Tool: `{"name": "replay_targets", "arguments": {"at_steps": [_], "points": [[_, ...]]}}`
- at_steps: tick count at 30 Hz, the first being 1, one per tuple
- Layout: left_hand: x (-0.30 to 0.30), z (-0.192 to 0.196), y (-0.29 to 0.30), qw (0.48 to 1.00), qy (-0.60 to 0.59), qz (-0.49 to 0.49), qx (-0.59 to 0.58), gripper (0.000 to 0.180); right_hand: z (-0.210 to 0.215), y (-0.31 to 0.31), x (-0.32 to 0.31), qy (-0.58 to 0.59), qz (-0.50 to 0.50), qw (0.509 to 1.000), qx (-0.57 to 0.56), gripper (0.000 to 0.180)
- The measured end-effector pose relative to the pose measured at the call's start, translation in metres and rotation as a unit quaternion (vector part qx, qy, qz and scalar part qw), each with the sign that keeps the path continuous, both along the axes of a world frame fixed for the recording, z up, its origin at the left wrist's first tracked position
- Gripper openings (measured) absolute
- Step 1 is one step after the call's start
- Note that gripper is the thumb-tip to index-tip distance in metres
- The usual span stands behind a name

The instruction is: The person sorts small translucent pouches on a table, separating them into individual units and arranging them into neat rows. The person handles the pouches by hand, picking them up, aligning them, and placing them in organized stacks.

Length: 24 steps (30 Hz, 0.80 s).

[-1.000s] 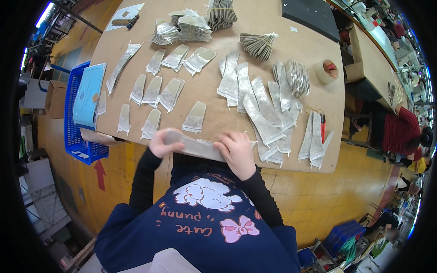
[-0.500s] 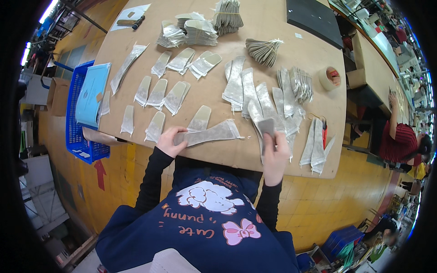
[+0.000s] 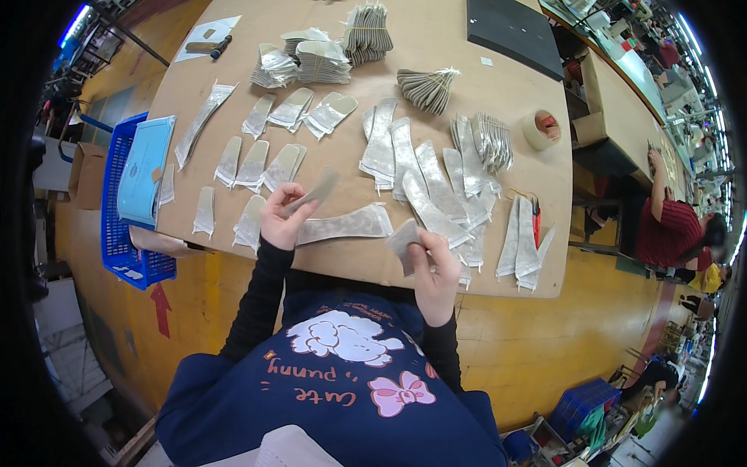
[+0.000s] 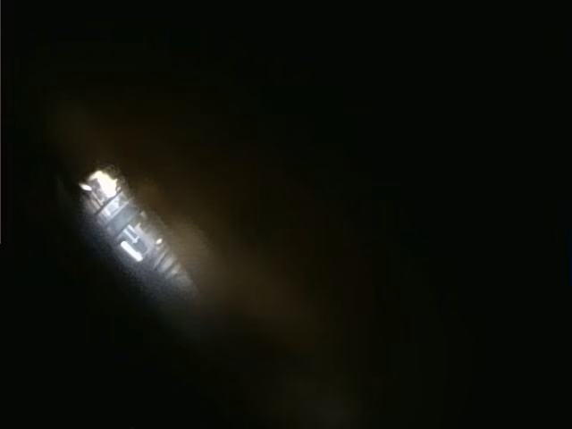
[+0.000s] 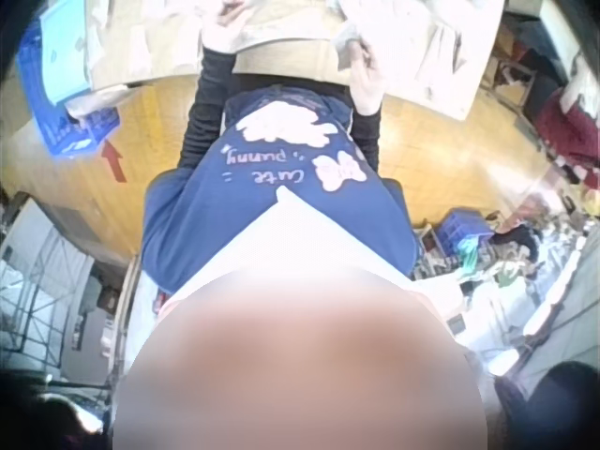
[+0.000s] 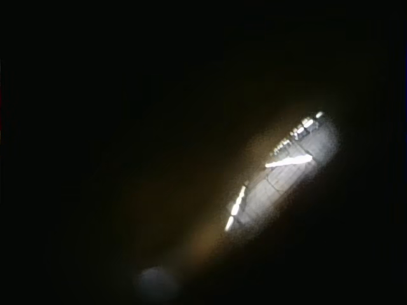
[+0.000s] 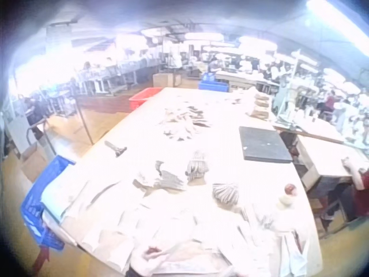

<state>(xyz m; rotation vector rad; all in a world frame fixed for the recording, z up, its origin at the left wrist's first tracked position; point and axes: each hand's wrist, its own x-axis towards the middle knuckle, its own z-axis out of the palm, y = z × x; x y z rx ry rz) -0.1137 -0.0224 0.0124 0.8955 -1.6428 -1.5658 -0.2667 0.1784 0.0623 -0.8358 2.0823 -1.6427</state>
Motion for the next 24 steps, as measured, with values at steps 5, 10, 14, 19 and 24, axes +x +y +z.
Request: {"name": "replay_targets", "arguments": {"at_steps": [5, 10, 14, 19, 24], "points": [[0.006, 0.026, 0.011, 0.943, 0.119, -0.114, 0.289, 0.018, 0.008, -0.001, -0.001, 0.094, 0.088, 0.991, -0.039, 0.021], [0.009, 0.024, 0.024, 0.946, 0.046, -0.158, 0.278, 0.018, 0.015, -0.004, -0.003, 0.141, 0.134, 0.981, 0.0, 0.022], [0.014, 0.021, 0.031, 0.954, -0.012, -0.158, 0.254, 0.016, 0.013, -0.007, 0.0, 0.151, 0.148, 0.977, 0.018, 0.021], [0.014, 0.022, 0.032, 0.964, -0.054, -0.183, 0.187, 0.014, 0.011, -0.007, 0.0, 0.185, 0.177, 0.965, 0.05, 0.023], [0.011, 0.026, 0.035, 0.966, -0.056, -0.192, 0.167, 0.013, 0.01, -0.009, 0.002, 0.234, 0.186, 0.953, 0.056, 0.027]]}}
